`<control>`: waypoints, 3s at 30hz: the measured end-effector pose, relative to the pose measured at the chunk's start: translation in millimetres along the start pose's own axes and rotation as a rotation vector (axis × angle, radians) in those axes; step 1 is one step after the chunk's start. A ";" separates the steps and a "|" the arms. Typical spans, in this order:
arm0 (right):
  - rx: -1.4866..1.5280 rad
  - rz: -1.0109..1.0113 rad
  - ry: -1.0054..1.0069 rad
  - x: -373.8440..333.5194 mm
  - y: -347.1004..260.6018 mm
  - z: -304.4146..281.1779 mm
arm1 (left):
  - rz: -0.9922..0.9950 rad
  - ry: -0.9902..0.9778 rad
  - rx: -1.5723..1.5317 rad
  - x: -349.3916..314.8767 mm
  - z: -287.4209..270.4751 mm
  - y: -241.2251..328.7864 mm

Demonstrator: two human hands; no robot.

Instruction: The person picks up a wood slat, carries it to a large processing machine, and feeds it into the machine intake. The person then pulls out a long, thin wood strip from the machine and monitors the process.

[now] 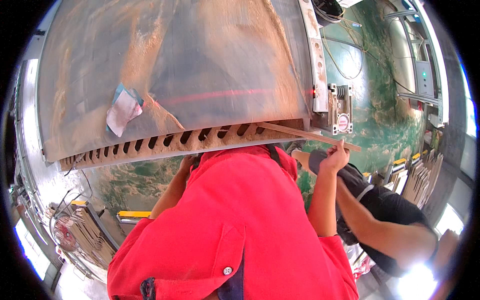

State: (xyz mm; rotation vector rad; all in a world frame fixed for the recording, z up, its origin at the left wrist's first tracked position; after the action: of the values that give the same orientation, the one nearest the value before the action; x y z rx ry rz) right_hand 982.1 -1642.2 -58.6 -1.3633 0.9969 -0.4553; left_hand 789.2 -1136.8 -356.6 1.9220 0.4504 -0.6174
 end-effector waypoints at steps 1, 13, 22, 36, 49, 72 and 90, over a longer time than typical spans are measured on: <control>-0.014 -0.005 -0.036 -8.5 -3.0 5.6 | -0.053 -0.025 0.009 -1.2 -1.9 9.1; -0.088 -0.099 -0.094 75.2 -50.8 -72.5 | -0.314 0.069 -0.306 -13.9 -14.9 120.1; -0.074 -0.049 -0.344 6.3 24.1 1.5 | -0.446 0.096 -0.033 -64.7 13.7 141.1; 0.066 -0.472 0.175 74.2 -129.2 -125.6 | -0.446 0.184 -0.056 -148.0 99.5 104.0; -0.094 0.088 -0.583 -36.4 46.6 18.5 | -0.488 0.229 -0.116 -169.5 121.4 96.0; 0.074 -0.251 -0.284 59.5 -42.6 -64.8 | -0.417 0.216 -0.035 -165.5 103.3 126.5; 0.101 -0.329 -0.335 76.6 -51.1 -71.5 | -0.494 0.220 -0.029 -191.2 118.4 90.9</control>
State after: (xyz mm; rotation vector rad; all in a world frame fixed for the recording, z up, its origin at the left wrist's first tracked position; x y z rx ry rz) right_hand 979.7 -1754.7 -28.2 -1.4593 0.4716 -0.4935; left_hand 661.7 -1288.9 -217.1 1.8651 1.0881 -0.7080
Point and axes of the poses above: each hand's wrist, its own x-axis towards the middle knuckle, its own z-axis out of the palm, y = z × x, the point moved 1 cm from there along x, towards the middle knuckle, and after that the axes turned 2 degrees about -y, right-handed, at the moved point
